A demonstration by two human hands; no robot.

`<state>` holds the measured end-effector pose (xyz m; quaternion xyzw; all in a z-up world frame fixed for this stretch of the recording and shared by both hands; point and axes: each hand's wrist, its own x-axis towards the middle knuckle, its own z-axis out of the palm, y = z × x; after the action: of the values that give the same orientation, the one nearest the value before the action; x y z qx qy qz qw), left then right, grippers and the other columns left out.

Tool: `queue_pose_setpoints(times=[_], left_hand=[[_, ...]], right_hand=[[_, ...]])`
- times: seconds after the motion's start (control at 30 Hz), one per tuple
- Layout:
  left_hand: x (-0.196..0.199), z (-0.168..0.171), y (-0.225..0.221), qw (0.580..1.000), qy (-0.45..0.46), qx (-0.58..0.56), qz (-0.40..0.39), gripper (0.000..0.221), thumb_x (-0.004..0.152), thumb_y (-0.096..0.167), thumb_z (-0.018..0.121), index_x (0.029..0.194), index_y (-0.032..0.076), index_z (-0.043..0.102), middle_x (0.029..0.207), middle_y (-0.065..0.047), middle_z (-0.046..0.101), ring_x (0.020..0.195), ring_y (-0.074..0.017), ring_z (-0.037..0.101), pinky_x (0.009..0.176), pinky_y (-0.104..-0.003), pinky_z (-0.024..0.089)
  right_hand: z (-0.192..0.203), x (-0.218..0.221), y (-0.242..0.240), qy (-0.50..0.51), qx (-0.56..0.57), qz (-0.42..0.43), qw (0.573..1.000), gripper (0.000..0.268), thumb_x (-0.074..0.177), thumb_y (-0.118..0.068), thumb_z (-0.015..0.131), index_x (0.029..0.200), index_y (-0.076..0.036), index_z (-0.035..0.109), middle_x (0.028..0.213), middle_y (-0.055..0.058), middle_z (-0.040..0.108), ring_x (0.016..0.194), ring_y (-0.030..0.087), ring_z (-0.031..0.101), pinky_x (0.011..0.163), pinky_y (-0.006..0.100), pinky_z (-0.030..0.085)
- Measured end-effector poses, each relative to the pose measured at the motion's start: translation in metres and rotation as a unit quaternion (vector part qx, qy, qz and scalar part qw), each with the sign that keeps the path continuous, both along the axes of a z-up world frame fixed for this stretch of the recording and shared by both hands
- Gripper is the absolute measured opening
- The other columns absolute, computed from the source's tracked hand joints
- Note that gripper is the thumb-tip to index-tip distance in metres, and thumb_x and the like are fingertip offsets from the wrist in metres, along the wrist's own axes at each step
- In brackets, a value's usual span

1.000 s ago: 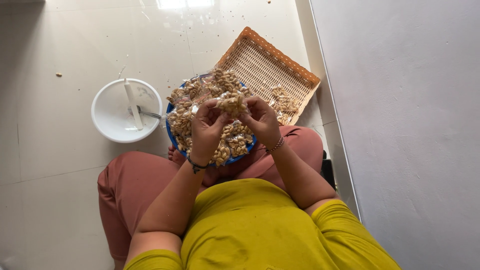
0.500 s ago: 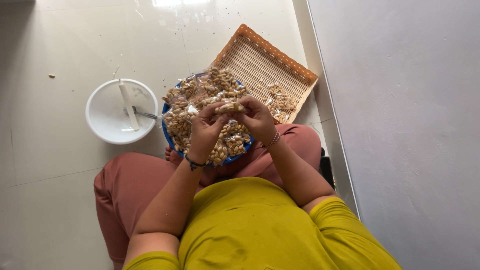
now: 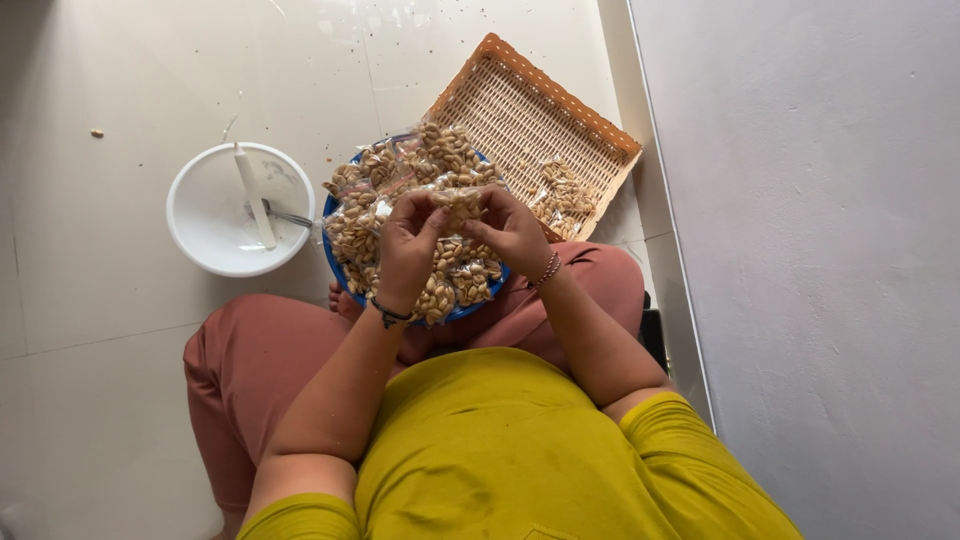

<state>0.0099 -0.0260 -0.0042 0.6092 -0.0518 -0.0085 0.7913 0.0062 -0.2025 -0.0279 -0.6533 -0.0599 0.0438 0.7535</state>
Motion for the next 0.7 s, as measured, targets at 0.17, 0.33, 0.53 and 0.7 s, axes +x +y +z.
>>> queue_pose_setpoints(times=[0.17,0.33,0.53,0.7], left_hand=[[0.000,-0.006,0.004,0.999,0.006,-0.010,-0.031,0.014,0.094,0.008,0.077,0.104,0.003,0.068,0.086,-0.008,0.070,0.085,-0.0143,0.069,0.074,-0.033,0.060],[-0.001,-0.005,0.003,0.999,0.010,-0.038,-0.020,0.010,0.096,0.007,0.075,0.104,0.004,0.068,0.090,-0.008,0.071,0.089,-0.0141,0.070,0.076,-0.033,0.062],[-0.003,-0.008,-0.004,0.995,0.052,-0.080,-0.006,0.027,0.091,0.013,0.082,0.110,0.005,0.064,0.096,-0.008,0.071,0.091,-0.0149,0.072,0.080,-0.034,0.063],[-0.004,-0.023,-0.007,0.992,0.035,-0.101,-0.066,0.054,0.093,0.005,0.078,0.137,-0.012,0.053,0.113,-0.016,0.067,0.104,-0.0222,0.070,0.087,-0.036,0.064]], right_hand=[[0.004,-0.003,0.003,-0.020,0.022,-0.008,1.000,0.024,0.092,0.001,0.075,0.108,0.000,0.057,0.085,0.008,0.062,0.078,0.017,0.071,0.061,0.032,0.064],[0.003,-0.004,0.012,-0.054,0.041,-0.020,0.998,0.030,0.089,0.007,0.076,0.114,0.003,0.060,0.090,0.008,0.064,0.084,0.014,0.070,0.065,0.031,0.063],[0.007,-0.002,0.013,-0.260,-0.220,-0.212,0.916,0.023,0.078,-0.002,0.087,0.096,-0.009,0.074,0.075,0.002,0.064,0.067,0.015,0.064,0.058,0.027,0.054],[0.029,-0.003,0.017,-0.429,-0.339,-0.202,0.813,0.026,0.078,-0.012,0.087,0.103,-0.013,0.079,0.093,0.004,0.068,0.093,0.027,0.068,0.089,0.040,0.056]])
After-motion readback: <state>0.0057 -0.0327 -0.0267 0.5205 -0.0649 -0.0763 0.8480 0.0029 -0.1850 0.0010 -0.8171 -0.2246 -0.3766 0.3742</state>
